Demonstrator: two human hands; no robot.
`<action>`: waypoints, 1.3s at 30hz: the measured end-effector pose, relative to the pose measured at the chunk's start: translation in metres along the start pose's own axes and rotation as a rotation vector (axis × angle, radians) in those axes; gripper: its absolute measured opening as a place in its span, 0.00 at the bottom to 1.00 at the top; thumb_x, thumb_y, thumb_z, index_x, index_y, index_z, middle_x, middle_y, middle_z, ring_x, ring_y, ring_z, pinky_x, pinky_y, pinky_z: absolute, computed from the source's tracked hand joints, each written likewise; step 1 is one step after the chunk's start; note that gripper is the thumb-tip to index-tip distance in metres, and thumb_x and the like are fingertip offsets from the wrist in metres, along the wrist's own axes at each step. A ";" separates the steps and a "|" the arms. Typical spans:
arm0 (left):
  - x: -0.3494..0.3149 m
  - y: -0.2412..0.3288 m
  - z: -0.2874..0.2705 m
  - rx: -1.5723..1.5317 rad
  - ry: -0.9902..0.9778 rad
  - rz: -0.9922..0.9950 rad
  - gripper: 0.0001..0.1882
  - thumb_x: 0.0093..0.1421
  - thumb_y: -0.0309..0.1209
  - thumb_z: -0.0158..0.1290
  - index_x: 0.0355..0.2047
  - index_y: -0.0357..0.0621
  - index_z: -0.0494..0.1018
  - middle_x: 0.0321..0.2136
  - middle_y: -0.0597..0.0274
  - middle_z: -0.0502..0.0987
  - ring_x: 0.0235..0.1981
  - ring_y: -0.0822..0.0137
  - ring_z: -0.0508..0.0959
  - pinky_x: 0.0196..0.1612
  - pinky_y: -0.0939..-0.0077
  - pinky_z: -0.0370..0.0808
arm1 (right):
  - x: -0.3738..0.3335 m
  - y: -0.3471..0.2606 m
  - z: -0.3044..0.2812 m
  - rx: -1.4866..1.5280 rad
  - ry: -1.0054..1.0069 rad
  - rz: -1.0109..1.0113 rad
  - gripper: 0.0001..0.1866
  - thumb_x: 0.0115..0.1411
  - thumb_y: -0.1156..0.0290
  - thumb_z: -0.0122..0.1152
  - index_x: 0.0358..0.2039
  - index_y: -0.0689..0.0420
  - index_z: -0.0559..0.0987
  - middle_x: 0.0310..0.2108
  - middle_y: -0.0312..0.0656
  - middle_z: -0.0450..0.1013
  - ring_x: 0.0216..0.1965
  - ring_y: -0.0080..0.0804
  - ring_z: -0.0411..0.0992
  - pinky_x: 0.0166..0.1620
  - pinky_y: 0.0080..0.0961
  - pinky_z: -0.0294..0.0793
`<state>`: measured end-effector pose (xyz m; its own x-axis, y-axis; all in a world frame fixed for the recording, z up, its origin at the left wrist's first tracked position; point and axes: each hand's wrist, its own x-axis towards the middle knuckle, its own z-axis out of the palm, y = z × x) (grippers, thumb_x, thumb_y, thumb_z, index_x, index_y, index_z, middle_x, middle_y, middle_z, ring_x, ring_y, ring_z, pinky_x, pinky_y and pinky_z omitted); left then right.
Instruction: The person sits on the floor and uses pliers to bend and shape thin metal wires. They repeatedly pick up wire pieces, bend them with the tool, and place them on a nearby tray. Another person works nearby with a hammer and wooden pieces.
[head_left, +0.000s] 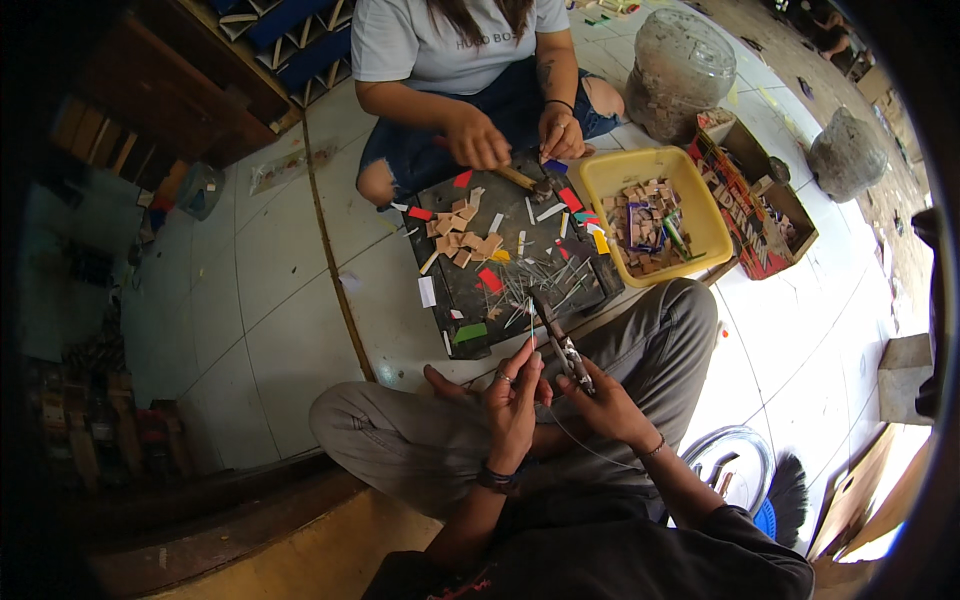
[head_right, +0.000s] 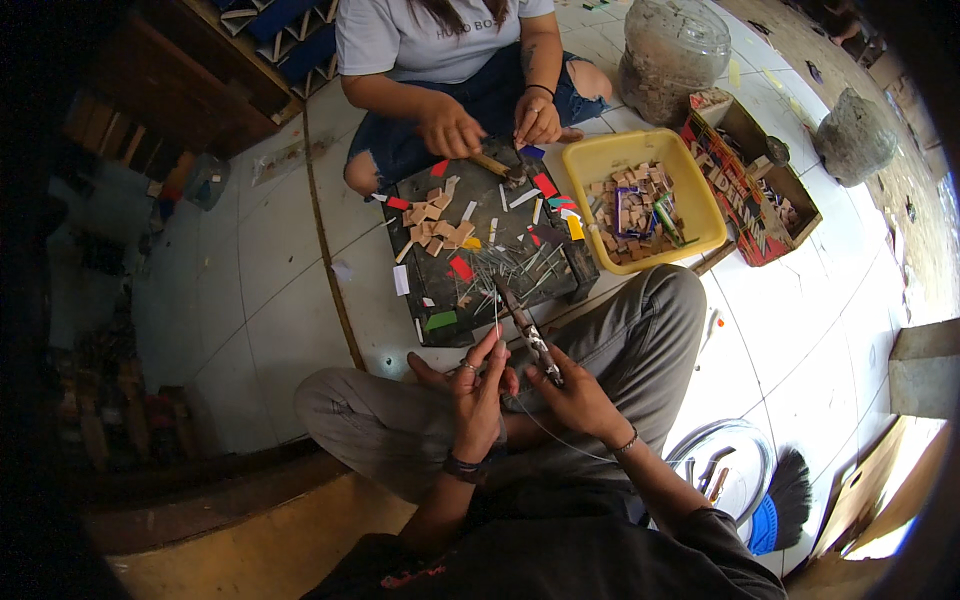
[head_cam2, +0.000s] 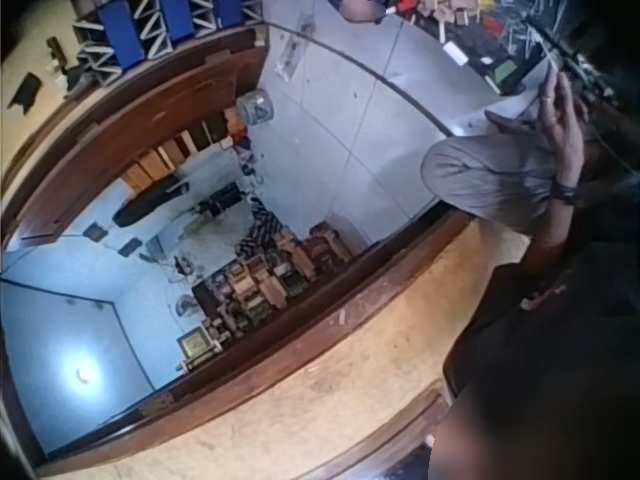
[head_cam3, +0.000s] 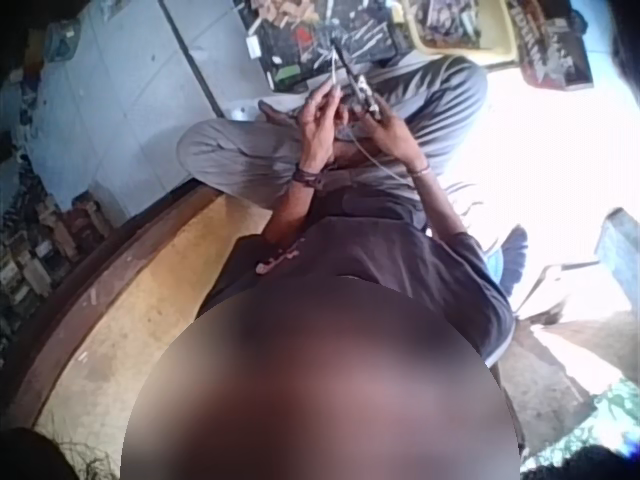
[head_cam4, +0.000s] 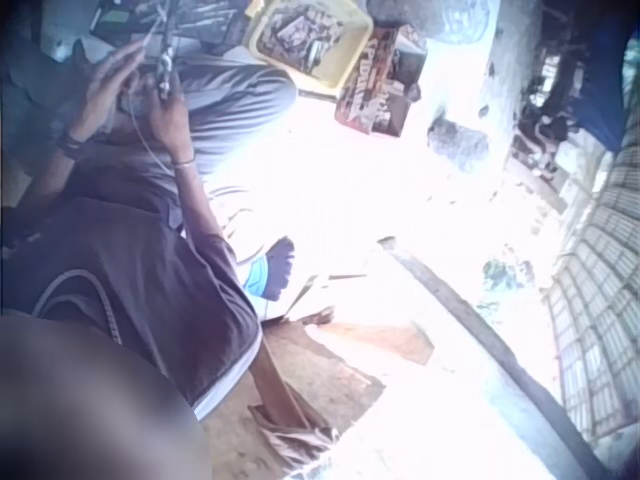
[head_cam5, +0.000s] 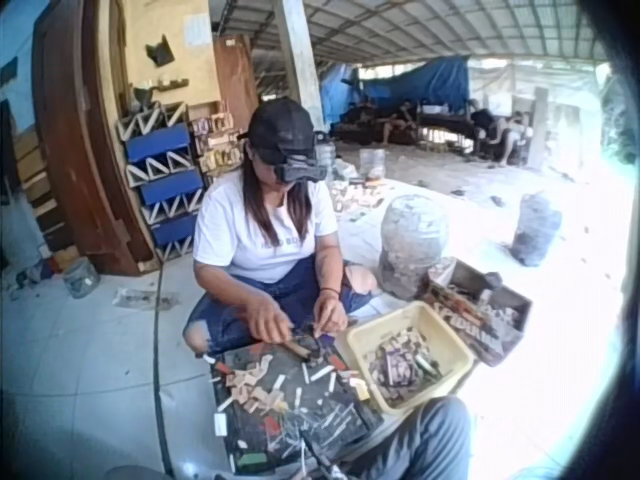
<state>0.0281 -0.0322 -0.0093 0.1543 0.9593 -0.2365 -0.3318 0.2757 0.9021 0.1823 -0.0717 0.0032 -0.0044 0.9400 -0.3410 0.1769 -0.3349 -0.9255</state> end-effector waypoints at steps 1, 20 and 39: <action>0.001 0.000 0.000 0.020 0.004 0.005 0.17 0.69 0.29 0.52 0.57 0.42 0.73 0.38 0.68 0.73 0.23 0.80 0.70 0.27 0.84 0.70 | -0.001 0.002 -0.001 -0.007 -0.010 0.019 0.28 0.68 0.60 0.56 0.62 0.61 0.66 0.49 0.56 0.74 0.55 0.38 0.72 0.55 0.30 0.69; 0.009 -0.001 0.019 0.020 0.029 -0.032 0.17 0.69 0.29 0.51 0.56 0.43 0.74 0.39 0.68 0.75 0.22 0.81 0.67 0.23 0.86 0.65 | 0.017 0.014 -0.018 -0.137 0.040 -0.266 0.32 0.65 0.71 0.57 0.68 0.57 0.59 0.57 0.58 0.69 0.56 0.55 0.70 0.56 0.39 0.70; 0.014 -0.001 0.023 0.019 0.026 -0.060 0.17 0.69 0.30 0.51 0.58 0.46 0.73 0.36 0.71 0.73 0.21 0.84 0.66 0.22 0.88 0.63 | 0.022 0.029 -0.021 -0.248 0.138 -0.258 0.27 0.64 0.63 0.60 0.59 0.63 0.65 0.47 0.60 0.74 0.48 0.57 0.74 0.48 0.41 0.73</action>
<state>0.0524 -0.0209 -0.0055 0.1492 0.9424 -0.2993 -0.3049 0.3318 0.8927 0.2084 -0.0595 -0.0278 0.0496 0.9969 -0.0613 0.4201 -0.0765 -0.9042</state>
